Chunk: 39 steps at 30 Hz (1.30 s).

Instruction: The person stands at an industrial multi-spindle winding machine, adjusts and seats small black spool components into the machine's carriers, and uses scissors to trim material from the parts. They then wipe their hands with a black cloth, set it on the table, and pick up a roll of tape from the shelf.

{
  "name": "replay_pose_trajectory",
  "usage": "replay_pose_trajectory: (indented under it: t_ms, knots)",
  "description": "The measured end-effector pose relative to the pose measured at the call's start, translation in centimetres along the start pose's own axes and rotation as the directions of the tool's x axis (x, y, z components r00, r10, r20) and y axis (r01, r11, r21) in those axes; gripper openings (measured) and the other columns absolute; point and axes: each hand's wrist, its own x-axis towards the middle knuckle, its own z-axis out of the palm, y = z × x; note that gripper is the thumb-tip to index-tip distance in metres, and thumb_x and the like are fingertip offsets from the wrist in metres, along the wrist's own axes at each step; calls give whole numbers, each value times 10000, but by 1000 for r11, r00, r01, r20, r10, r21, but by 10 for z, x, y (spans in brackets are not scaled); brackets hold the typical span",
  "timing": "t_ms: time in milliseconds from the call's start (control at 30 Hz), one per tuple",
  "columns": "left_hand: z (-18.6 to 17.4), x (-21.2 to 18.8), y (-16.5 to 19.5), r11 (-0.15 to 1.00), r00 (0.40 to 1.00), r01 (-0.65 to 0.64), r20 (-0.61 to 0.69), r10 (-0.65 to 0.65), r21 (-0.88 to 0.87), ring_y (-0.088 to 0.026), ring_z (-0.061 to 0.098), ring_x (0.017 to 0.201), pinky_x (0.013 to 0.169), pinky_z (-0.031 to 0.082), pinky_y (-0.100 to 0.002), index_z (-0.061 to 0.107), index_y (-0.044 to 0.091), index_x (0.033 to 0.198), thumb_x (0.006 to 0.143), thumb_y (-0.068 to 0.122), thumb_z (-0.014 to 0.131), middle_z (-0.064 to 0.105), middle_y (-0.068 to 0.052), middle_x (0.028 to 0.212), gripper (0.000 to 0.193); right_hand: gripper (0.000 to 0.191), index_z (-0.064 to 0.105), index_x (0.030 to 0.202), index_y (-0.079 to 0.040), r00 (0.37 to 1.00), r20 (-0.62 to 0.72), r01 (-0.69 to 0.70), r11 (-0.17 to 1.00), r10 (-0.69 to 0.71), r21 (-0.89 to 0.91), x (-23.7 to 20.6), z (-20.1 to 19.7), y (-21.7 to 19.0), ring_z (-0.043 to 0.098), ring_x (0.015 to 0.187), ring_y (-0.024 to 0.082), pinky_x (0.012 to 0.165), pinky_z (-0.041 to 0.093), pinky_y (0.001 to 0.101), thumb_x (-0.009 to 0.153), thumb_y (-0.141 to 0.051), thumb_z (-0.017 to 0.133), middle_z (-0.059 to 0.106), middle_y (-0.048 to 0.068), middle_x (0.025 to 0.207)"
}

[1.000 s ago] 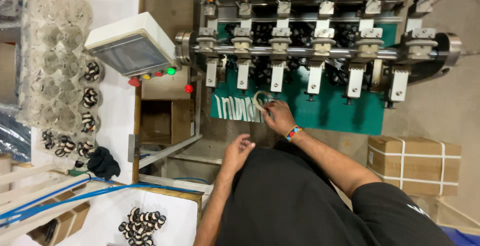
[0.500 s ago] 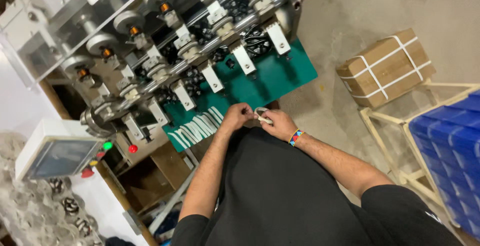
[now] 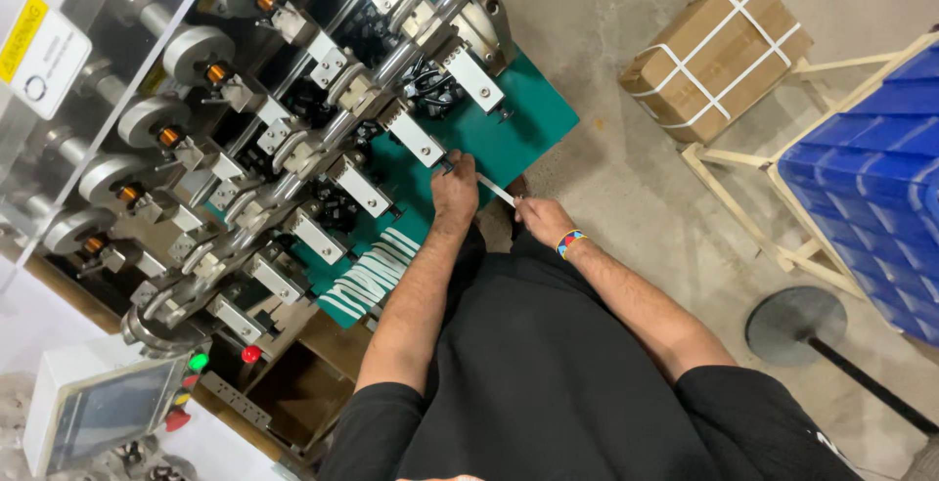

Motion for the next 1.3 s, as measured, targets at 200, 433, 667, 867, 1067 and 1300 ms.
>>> replay_pose_trajectory:
  t_ms: [200,433,667,867,1067,1300]
  knots:
    - [9,3,0,733,901,404,98,-424,-548,-291,687,790,686,569,-407,597,45,839,906,74,668,645,-117,884,102,413,743,880,-76,988,-143,42,994,-57,-102,15,10,-6,705,740,316,703,545,442,1014,-407,534,743,114,783]
    - [1,-7,1,995,996,94,-7,-93,42,-354,681,865,728,547,-454,618,34,946,779,91,777,664,-132,930,237,466,768,887,-74,973,-71,-225,819,222,-528,28,13,10,684,889,412,783,529,521,969,-504,608,723,197,904]
    - [0,-51,-16,764,819,567,309,-483,-308,-276,685,796,694,557,-398,616,46,1212,710,273,905,690,-102,897,622,340,732,1015,-89,978,82,205,963,-194,-175,-8,4,23,694,865,413,742,538,504,856,-388,703,726,193,912]
    - [14,-54,-2,795,756,513,609,-239,-324,-254,711,770,701,559,-384,725,40,828,711,291,944,718,-94,825,353,345,664,1013,-67,912,208,379,921,-355,-89,-20,6,10,694,789,382,695,545,454,917,-399,668,692,180,850]
    - [-3,-17,-2,942,923,333,219,-315,-51,-371,700,812,686,543,-497,664,59,799,778,207,849,701,-137,887,237,446,755,939,-104,992,107,-74,996,68,55,-4,9,13,692,690,328,679,537,413,1042,-448,490,671,160,709]
    - [-1,3,-4,940,927,309,176,-332,145,-385,697,876,726,564,-499,657,58,914,831,181,793,701,-152,890,202,449,783,874,-110,998,-1,-70,997,70,-28,22,20,10,693,718,229,705,543,397,1008,-441,511,735,81,774]
